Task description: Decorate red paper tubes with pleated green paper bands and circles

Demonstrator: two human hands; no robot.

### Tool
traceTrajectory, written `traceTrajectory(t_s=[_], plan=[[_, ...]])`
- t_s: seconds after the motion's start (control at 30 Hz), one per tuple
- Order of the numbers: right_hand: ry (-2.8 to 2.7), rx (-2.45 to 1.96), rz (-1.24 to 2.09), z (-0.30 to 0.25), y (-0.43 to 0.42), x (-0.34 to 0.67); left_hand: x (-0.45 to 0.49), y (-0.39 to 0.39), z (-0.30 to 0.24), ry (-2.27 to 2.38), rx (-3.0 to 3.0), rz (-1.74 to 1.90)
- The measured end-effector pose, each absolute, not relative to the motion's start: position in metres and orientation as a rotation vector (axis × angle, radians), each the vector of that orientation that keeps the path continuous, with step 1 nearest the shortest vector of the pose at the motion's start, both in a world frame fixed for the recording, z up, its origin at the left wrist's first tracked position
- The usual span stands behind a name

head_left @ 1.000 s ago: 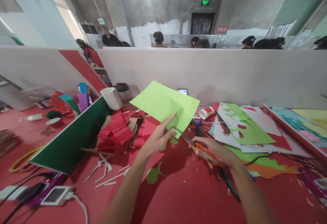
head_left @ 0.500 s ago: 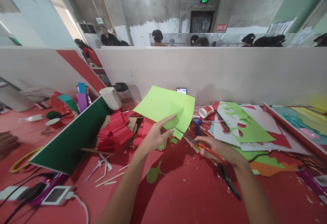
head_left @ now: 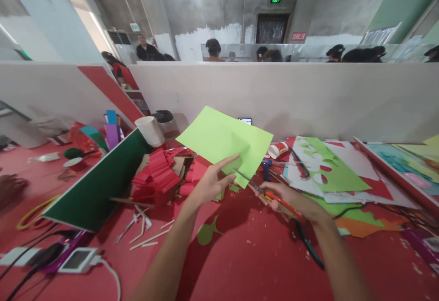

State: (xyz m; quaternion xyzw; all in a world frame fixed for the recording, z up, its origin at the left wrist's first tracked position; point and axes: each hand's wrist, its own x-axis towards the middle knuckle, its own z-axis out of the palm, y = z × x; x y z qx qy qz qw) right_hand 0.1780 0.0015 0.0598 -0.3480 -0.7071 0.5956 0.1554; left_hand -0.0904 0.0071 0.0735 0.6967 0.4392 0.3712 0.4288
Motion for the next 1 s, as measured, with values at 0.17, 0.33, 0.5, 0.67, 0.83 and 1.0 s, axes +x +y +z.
traceTrajectory(t_s=[0.17, 0.33, 0.5, 0.67, 0.83, 1.0], plan=[[-2.036, -1.032, 1.696, 0.0592, 0.0025, 0.1758, -0.0894, 0.0076, 0.0724, 1.107, 1.832, 1.007], [-2.045, -1.036, 1.694, 0.0607, 0.0017, 0.1763, -0.0906, 0.0094, 0.0711, 1.129, 1.916, 1.071], [-2.075, -1.051, 1.658, 0.0597, 0.0022, 0.1778, -0.0911, 0.0097, 0.0710, 1.124, 1.938, 1.070], [-2.088, -1.057, 1.652, 0.0593, 0.0026, 0.1783, -0.0914, 0.0095, 0.0708, 1.141, 1.935, 1.064], [-2.092, -1.037, 1.606, 0.0612, 0.0007, 0.1765, -0.0914, 0.0092, 0.0708, 1.139, 1.913, 1.044], [-2.075, -1.083, 1.623, 0.0598, 0.0004, 0.1749, -0.0912, 0.0089, 0.0711, 1.153, 1.937, 1.075]])
